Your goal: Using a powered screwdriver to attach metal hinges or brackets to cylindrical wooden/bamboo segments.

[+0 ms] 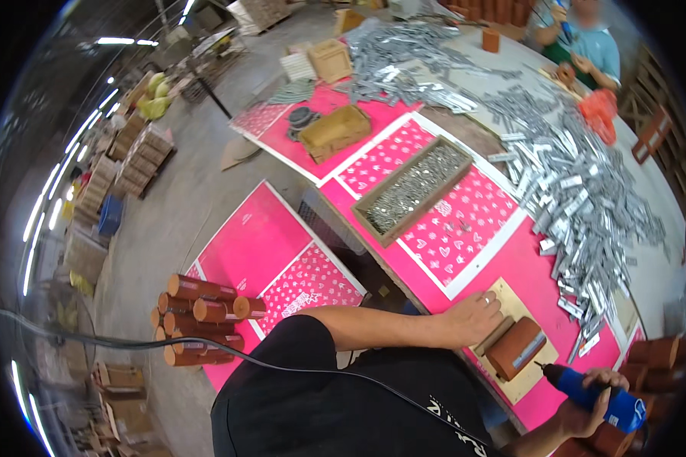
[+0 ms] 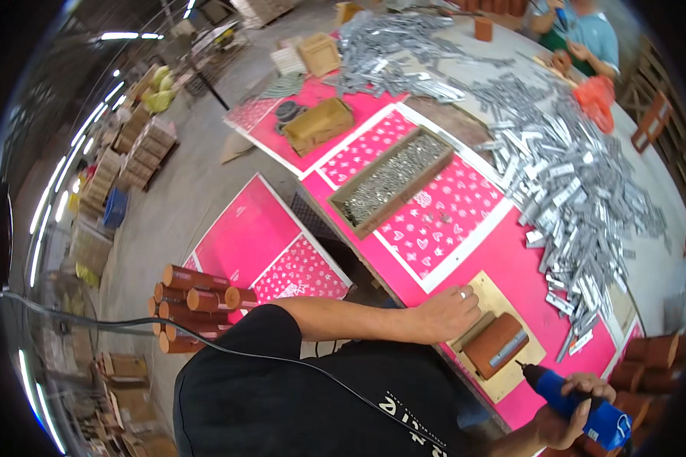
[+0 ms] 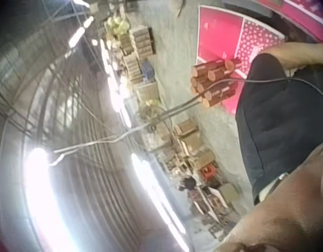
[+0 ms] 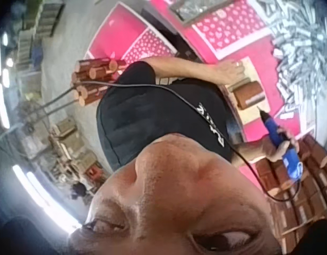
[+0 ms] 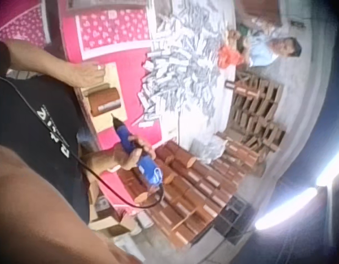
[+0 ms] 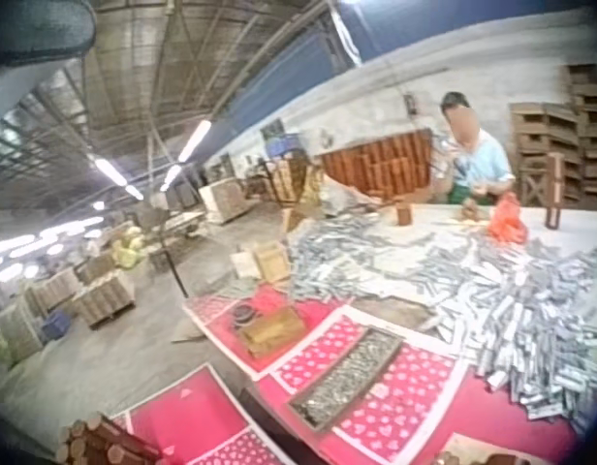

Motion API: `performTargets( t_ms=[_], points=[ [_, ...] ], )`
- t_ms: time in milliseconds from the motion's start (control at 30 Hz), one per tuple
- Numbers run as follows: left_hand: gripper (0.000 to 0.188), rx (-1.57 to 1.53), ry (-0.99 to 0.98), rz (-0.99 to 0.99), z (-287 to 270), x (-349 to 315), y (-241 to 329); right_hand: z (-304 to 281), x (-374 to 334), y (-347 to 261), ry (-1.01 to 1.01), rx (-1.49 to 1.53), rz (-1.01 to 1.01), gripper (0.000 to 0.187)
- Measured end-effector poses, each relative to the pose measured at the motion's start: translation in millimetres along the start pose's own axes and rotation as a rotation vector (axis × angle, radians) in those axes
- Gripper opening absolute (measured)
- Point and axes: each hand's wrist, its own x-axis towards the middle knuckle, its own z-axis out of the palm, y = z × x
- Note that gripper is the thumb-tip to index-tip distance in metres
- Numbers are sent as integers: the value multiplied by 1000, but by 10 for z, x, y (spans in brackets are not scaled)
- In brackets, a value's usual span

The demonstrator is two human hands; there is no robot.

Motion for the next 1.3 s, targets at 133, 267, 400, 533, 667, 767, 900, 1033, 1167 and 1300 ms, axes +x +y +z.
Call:
performTargets(
  t_ms=[133,267,400,533,667,767,900,1033,1167,1300],
  points=[
    [7,-85,81,-68,0,-1,-73,109,104,1,2,-26,-14,34],
    [6,-357,58,-349,-124,231,-81,408,265,-131,-133,134,-183,23],
    [12,-987,-62,-384,-492,393,24,130,285,-92,-91,19,-132,31],
    [17,-1082,-132,-356,-458,358,145,548,333,-261,-252,268,-167,27],
    [15,-772,-43,-281,-404,308,245,598,295,-309,-317,358,-109,28],
    [15,-657,23,-250,-375,285,334,629,277,-318,-364,352,-95,28],
    [16,-685,-26,-183,-240,353,392,516,184,-325,-174,289,-40,31],
    [15,-634,-46,-131,-244,442,384,621,245,-318,-102,203,-39,31],
    [13,-671,46,-169,-309,393,291,712,244,-263,-169,187,-16,34],
    [14,-716,42,-22,-47,517,447,544,200,-377,-127,154,-41,33]
  ],
)
